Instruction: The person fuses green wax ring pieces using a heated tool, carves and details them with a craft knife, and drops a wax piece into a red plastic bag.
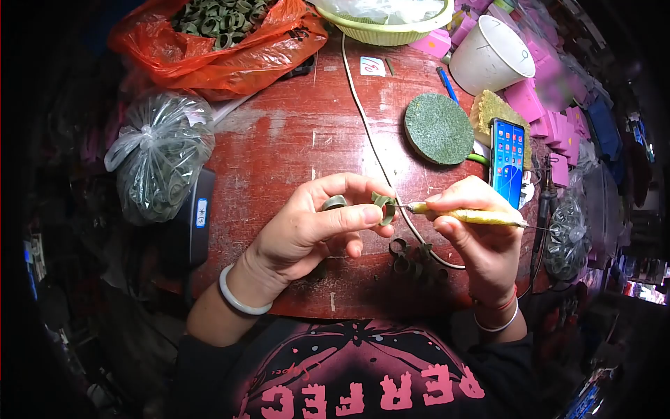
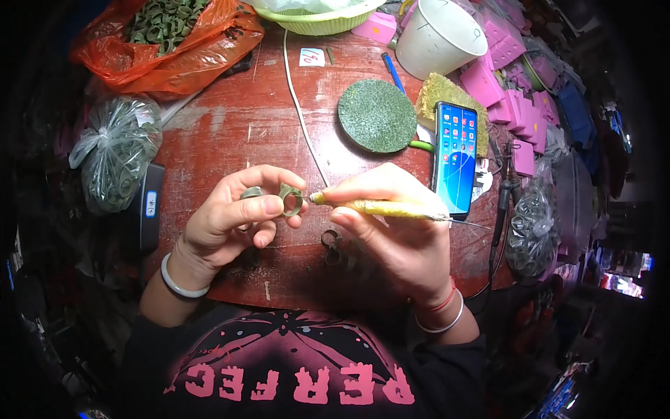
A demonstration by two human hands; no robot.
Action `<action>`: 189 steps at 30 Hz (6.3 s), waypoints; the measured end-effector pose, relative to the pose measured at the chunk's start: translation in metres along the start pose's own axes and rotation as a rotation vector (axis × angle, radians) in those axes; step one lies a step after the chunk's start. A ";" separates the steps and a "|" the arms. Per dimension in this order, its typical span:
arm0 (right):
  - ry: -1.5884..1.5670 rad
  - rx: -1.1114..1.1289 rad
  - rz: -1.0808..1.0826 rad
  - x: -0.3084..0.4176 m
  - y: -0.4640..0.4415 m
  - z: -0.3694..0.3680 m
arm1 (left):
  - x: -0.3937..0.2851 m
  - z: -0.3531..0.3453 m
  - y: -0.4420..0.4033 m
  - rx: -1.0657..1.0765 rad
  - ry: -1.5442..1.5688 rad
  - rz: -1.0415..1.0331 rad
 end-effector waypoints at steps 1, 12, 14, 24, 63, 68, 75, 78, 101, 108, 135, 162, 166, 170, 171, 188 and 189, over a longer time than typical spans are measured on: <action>-0.027 0.001 0.020 -0.002 -0.001 0.000 | 0.000 0.000 0.000 0.005 0.006 0.003; -0.258 -0.136 -0.203 -0.003 0.009 -0.006 | 0.001 0.002 -0.001 0.009 0.014 -0.004; -0.334 -0.128 -0.288 -0.002 0.014 -0.008 | 0.001 0.002 -0.001 -0.010 0.008 -0.022; -0.267 -0.315 -0.136 -0.001 0.016 -0.005 | -0.001 0.003 0.000 0.000 0.078 0.001; -0.238 -0.233 -0.086 -0.015 0.024 -0.017 | -0.002 -0.009 0.003 -0.149 -0.260 -0.156; -0.205 -0.217 -0.073 -0.016 0.023 -0.017 | -0.002 -0.010 0.003 -0.165 -0.264 -0.150; -0.249 -0.254 -0.089 -0.015 0.022 -0.018 | -0.002 -0.009 0.003 -0.150 -0.249 -0.135; -0.254 -0.219 -0.101 -0.016 0.023 -0.018 | -0.002 -0.010 0.003 -0.153 -0.239 -0.129; -0.405 -0.240 -0.075 -0.027 0.029 -0.023 | 0.000 -0.004 0.001 -0.022 -0.039 -0.096; -0.465 -0.193 -0.106 -0.027 0.027 -0.025 | 0.000 -0.003 0.001 0.032 0.052 -0.066; -0.452 -0.243 -0.144 -0.022 0.030 -0.026 | 0.002 -0.002 0.002 0.103 -0.058 -0.078; -0.398 -0.348 -0.067 -0.023 0.033 -0.018 | 0.000 -0.003 0.002 0.055 0.051 -0.045; -0.415 -0.333 -0.090 -0.022 0.032 -0.020 | 0.001 0.002 0.001 0.079 0.162 -0.032; -0.328 -0.269 -0.097 -0.024 0.032 -0.018 | 0.000 0.001 0.000 0.068 0.210 -0.040; -0.328 -0.268 -0.096 -0.024 0.032 -0.019 | 0.001 0.002 0.000 0.068 0.214 -0.037; -0.406 -0.294 -0.091 -0.024 0.030 -0.021 | 0.001 0.003 -0.001 0.061 0.157 -0.030; -0.406 -0.295 -0.091 -0.024 0.030 -0.020 | 0.002 0.003 -0.001 0.065 0.180 -0.032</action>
Point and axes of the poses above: each hand's wrist, its own y-axis away from the middle knuckle, its own z-axis out of the back of the hand, x = y × z, the point moved 1 cm from there along -y, towards the middle knuckle, and after that the axes turned 2 degrees about x, right-handed, at the moved point
